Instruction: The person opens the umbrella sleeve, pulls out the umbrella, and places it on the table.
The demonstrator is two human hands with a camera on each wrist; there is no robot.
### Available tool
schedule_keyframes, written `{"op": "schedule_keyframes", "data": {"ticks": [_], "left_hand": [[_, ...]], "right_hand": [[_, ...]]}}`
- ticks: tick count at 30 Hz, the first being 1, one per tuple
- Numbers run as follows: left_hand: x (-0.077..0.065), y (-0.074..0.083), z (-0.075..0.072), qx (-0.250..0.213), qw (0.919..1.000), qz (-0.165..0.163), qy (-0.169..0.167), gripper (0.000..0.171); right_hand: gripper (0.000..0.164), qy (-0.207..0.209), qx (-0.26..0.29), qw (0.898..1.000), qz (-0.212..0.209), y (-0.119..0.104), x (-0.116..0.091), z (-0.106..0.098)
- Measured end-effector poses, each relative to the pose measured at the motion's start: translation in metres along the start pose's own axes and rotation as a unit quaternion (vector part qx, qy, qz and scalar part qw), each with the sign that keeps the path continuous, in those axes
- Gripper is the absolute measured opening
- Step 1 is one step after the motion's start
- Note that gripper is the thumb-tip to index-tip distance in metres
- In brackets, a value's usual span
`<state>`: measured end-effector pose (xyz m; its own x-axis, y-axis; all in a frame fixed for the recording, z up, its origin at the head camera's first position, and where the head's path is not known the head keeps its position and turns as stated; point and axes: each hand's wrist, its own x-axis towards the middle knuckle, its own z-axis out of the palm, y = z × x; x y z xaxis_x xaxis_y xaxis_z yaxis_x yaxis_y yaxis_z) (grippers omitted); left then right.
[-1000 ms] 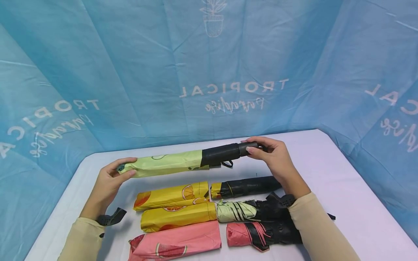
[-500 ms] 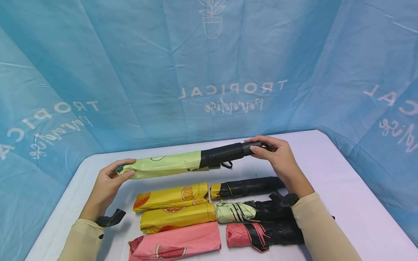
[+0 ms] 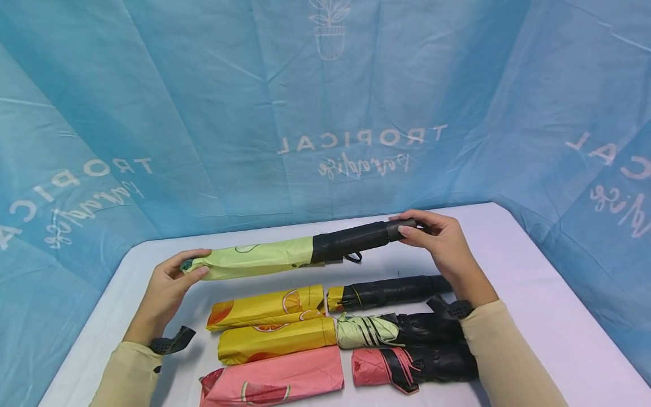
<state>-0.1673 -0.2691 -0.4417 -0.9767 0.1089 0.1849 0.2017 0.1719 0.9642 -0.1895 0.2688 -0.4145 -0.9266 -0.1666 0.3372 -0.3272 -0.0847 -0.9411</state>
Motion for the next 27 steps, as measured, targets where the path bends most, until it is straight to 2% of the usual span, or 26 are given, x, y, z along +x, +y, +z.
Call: {"op": "schedule_keyframes", "data": {"ticks": [7,11,16,27], "left_hand": [[0.001,-0.002,-0.001,0.01,0.9999,0.003,-0.004,0.039],[0.001,-0.003,-0.001,0.007,0.9999,0.005,-0.008,0.038],[0.0,-0.003,-0.001,0.001,1.0,-0.001,-0.002,0.038],[0.0,-0.004,-0.002,0.022,0.9997,-0.009,0.012,0.039]], "right_hand": [[0.03,-0.003,-0.011,1.0,-0.01,0.0,-0.001,-0.008],[0.03,-0.007,0.002,1.0,-0.012,-0.001,-0.001,-0.01],[0.03,-0.001,0.018,1.0,-0.013,-0.002,-0.002,-0.013],[0.03,0.013,0.023,0.999,-0.024,-0.008,-0.003,-0.028]]}}
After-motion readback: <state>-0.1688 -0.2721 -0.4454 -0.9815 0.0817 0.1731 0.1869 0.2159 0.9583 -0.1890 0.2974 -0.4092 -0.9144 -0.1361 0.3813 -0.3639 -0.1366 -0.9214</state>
